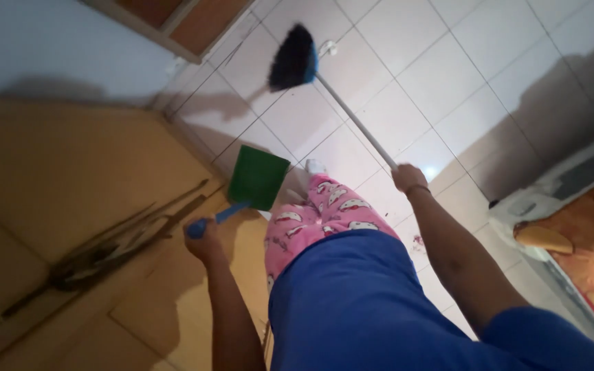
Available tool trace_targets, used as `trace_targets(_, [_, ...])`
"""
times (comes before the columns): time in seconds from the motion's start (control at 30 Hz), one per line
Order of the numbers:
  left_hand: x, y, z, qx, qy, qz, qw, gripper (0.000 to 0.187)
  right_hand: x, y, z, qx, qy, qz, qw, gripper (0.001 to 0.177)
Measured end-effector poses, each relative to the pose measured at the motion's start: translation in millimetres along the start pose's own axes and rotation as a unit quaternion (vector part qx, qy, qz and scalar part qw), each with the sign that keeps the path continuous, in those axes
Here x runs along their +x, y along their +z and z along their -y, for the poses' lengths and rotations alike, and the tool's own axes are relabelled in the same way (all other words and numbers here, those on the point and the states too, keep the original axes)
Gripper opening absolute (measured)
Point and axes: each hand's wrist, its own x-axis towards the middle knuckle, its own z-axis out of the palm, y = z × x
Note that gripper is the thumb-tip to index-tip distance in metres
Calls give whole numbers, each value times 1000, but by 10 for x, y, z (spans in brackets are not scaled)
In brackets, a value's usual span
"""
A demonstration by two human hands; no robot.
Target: Sweeping a tiled bedroom floor using a broom and collecting the debris into a dustpan.
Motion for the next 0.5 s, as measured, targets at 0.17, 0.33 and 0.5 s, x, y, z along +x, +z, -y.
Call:
trace_targets(0.17, [-205,147,-823,-38,2,40,998,59,-877,595,-1170,16,75,34,996,60])
trace_targets(0.33, [141,246,-753,-19,74,88,993,29,-1812,1130,-2045,-115,113,91,983,46])
trace_targets(0.5, [378,192,-697,-12,99,98,990,27,-2536,1035,-2260,133,253,19,958,53])
